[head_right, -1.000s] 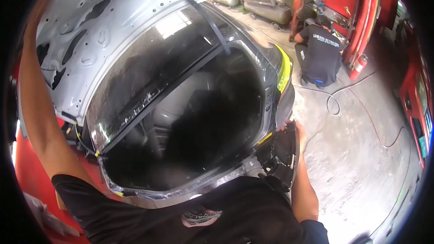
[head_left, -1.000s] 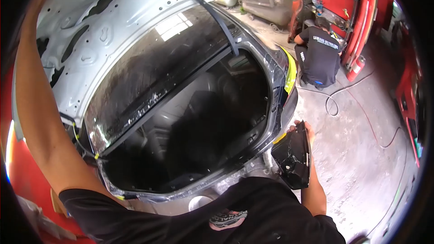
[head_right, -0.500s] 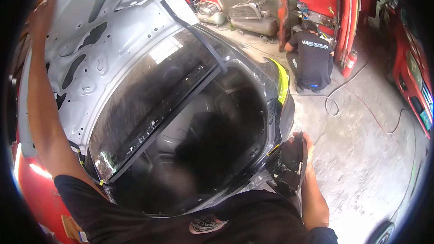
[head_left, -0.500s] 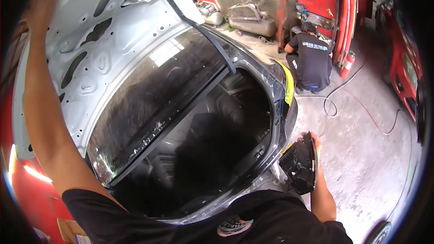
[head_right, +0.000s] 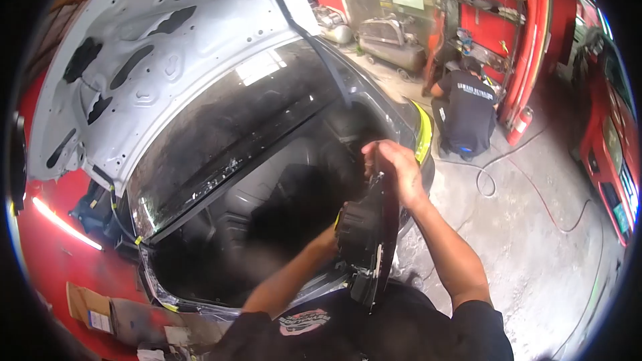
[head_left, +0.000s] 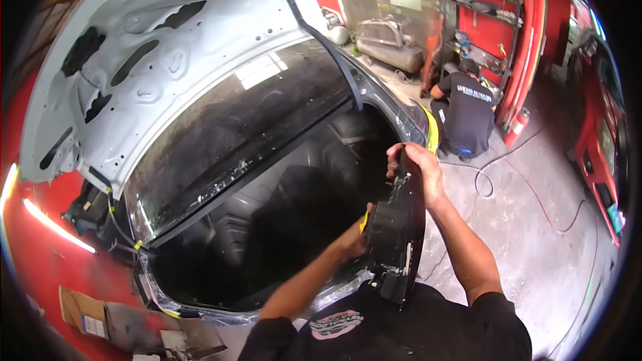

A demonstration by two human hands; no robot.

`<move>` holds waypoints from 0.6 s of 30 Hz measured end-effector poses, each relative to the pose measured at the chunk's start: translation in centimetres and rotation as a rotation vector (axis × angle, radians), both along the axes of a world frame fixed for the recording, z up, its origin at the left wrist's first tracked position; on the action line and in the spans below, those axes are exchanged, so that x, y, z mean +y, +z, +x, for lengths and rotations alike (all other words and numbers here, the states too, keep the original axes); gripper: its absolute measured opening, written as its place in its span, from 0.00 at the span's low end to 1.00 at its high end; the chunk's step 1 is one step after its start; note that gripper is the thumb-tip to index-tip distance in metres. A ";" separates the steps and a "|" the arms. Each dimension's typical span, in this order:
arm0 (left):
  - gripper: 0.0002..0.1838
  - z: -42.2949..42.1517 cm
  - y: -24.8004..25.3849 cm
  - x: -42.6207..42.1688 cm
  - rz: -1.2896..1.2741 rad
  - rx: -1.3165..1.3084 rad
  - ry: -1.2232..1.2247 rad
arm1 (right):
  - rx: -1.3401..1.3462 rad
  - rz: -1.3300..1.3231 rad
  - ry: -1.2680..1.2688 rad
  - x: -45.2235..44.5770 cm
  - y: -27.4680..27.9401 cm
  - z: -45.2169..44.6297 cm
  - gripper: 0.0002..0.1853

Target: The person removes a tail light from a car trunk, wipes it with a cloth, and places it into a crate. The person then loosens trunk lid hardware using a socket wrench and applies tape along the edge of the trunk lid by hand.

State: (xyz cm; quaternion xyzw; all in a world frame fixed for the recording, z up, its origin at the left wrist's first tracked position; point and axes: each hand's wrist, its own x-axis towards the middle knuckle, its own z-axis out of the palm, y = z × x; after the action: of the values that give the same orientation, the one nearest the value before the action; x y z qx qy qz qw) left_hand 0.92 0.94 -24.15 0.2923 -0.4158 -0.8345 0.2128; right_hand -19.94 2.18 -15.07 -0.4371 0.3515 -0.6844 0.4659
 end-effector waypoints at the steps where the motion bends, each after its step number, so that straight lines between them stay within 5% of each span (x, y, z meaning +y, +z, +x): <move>1: 0.39 0.5 -1.8 -0.3 0.163 0.285 -0.128 | -0.050 -0.022 0.059 -0.8 -0.2 0.9 0.25; 2: 0.41 0.8 -2.8 -0.7 0.323 0.568 -0.263 | -0.101 -0.041 0.119 -1.6 -0.5 1.7 0.25; 5: 0.38 1.1 -3.3 -0.5 0.354 0.710 -0.217 | -0.247 -0.041 0.275 -4.1 -2.1 3.6 0.23; 8: 0.34 1.7 0.3 2.1 0.237 0.235 0.122 | -0.336 -0.016 0.427 -4.7 -3.0 5.0 0.22; 16: 0.27 2.1 -9.7 0.3 -0.516 0.312 0.172 | -0.364 0.217 0.358 -3.1 -5.5 6.7 0.26; 18: 0.27 2.2 -6.9 1.2 0.044 0.588 0.130 | -0.296 0.354 0.253 -2.9 -9.9 5.8 0.28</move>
State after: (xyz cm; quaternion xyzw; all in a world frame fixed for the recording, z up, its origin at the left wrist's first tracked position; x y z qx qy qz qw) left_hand 3.17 2.18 -31.02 0.0686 -0.2986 -0.8768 0.3706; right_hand -14.11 -0.69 -24.97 -0.2842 0.3364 -0.6050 0.6633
